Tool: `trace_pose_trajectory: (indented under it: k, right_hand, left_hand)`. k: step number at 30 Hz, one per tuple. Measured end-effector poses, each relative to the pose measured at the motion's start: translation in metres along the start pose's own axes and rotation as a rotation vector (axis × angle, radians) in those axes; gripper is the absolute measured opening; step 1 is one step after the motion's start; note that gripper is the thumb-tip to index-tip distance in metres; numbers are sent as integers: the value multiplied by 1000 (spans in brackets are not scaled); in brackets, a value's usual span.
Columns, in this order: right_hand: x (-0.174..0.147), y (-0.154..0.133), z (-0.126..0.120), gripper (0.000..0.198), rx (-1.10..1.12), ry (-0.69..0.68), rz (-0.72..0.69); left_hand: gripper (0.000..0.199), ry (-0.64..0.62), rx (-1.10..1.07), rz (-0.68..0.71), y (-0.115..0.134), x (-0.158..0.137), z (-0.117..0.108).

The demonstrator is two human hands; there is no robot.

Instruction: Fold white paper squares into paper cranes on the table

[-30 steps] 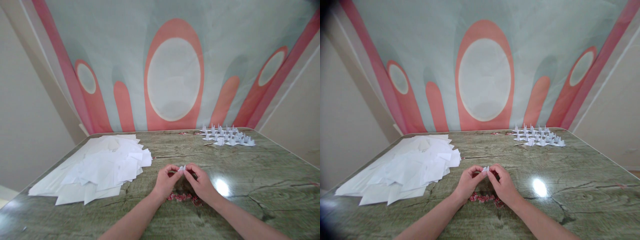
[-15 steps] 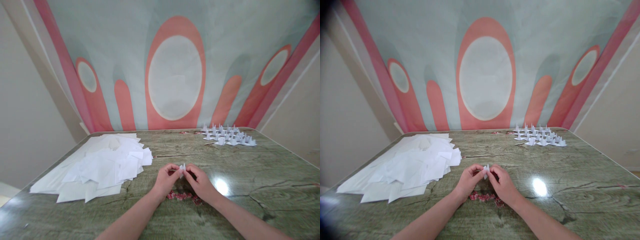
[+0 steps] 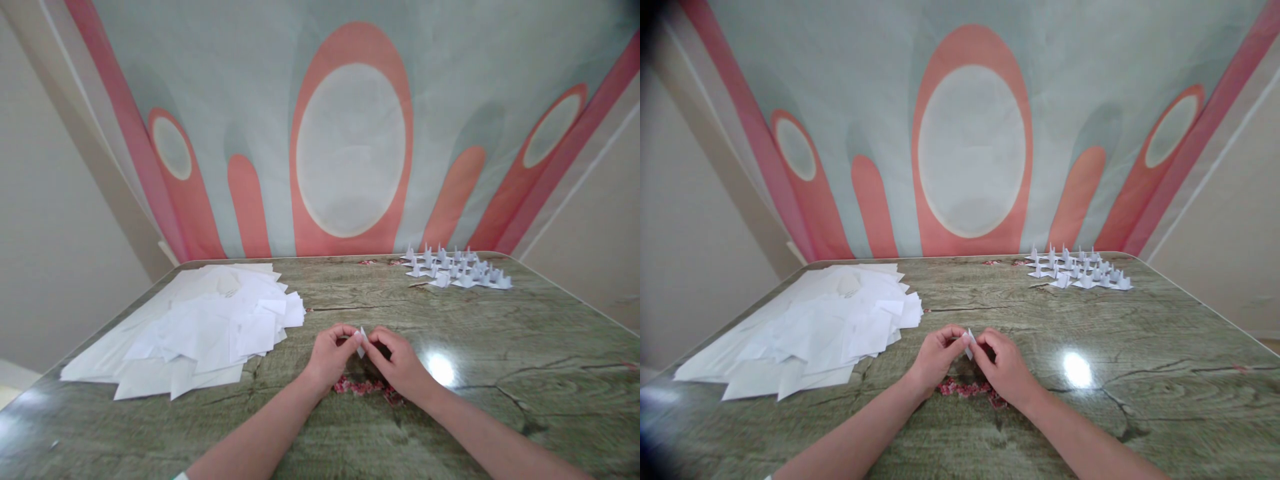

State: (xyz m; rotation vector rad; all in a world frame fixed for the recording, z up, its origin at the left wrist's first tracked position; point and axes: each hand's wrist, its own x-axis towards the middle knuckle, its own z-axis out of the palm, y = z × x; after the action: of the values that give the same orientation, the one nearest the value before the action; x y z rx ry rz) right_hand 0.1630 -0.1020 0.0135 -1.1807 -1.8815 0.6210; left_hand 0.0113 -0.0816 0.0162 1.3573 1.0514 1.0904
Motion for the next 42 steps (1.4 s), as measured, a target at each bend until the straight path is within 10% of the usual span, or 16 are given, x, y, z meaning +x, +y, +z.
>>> trace_pose_trajectory:
  k: [14,32,42]
  right_hand:
    - [1,8,-5,25,-53,-6,54]
    - [3,10,-15,16,-482,123,-517]
    - [6,24,-15,15,-499,52,-398]
  left_hand:
    - [46,23,-103,-22,-11,2,4]
    - [48,54,-173,-165,-1,0,3]
    - [34,-70,564,355,-4,-6,-7]
